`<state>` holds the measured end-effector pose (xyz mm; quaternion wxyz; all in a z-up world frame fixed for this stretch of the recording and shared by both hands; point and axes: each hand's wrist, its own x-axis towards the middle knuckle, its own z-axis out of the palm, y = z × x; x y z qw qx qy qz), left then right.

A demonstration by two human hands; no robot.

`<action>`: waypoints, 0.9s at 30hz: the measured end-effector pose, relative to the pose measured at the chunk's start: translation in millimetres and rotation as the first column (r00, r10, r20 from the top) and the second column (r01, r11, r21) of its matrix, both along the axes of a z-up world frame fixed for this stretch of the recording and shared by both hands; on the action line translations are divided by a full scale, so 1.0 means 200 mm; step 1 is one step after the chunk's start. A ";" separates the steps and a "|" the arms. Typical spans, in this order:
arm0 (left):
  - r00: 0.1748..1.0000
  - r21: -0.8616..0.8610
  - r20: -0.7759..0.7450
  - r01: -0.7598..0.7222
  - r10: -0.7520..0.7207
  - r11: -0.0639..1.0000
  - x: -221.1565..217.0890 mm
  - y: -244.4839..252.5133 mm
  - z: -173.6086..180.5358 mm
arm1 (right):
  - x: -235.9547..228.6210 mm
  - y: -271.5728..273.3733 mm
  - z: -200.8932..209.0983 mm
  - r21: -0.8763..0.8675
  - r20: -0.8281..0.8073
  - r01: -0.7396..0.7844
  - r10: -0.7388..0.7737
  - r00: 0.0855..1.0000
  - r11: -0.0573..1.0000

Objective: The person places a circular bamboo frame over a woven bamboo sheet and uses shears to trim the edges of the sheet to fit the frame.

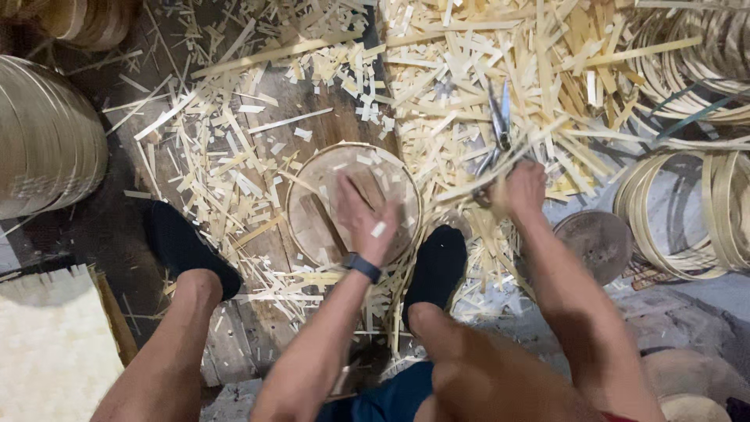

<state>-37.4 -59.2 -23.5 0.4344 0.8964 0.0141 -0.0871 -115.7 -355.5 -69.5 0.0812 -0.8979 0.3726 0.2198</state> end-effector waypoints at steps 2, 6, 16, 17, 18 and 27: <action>0.998 0.083 -0.031 0.062 -0.060 0.995 0.15 0.10 0.05 | -0.09 0.02 0.04 -0.268 0.015 -0.301 0.317 0.948 0.915; 0.952 0.199 -0.053 0.307 -0.303 0.931 0.56 0.18 0.05 | -0.08 0.27 0.15 0.533 -0.015 0.232 -0.265 0.964 0.814; 0.851 0.206 -0.307 0.497 -0.427 0.843 0.74 0.14 -0.15 | 0.21 0.58 0.14 0.901 -0.038 0.256 -0.526 0.850 0.349; 0.832 0.157 -0.358 0.501 -0.424 0.851 0.72 0.15 -0.16 | 0.20 0.58 0.12 0.891 -0.057 0.288 -0.543 0.838 0.351; 0.852 0.195 -0.324 0.486 -0.412 0.852 0.70 0.16 -0.18 | 0.19 0.60 0.11 0.880 -0.076 0.319 -0.560 0.825 0.352; 0.925 0.152 -0.038 0.379 -0.378 0.913 0.62 0.16 -0.24 | 0.19 0.66 0.13 0.658 0.305 0.026 -0.298 0.905 0.753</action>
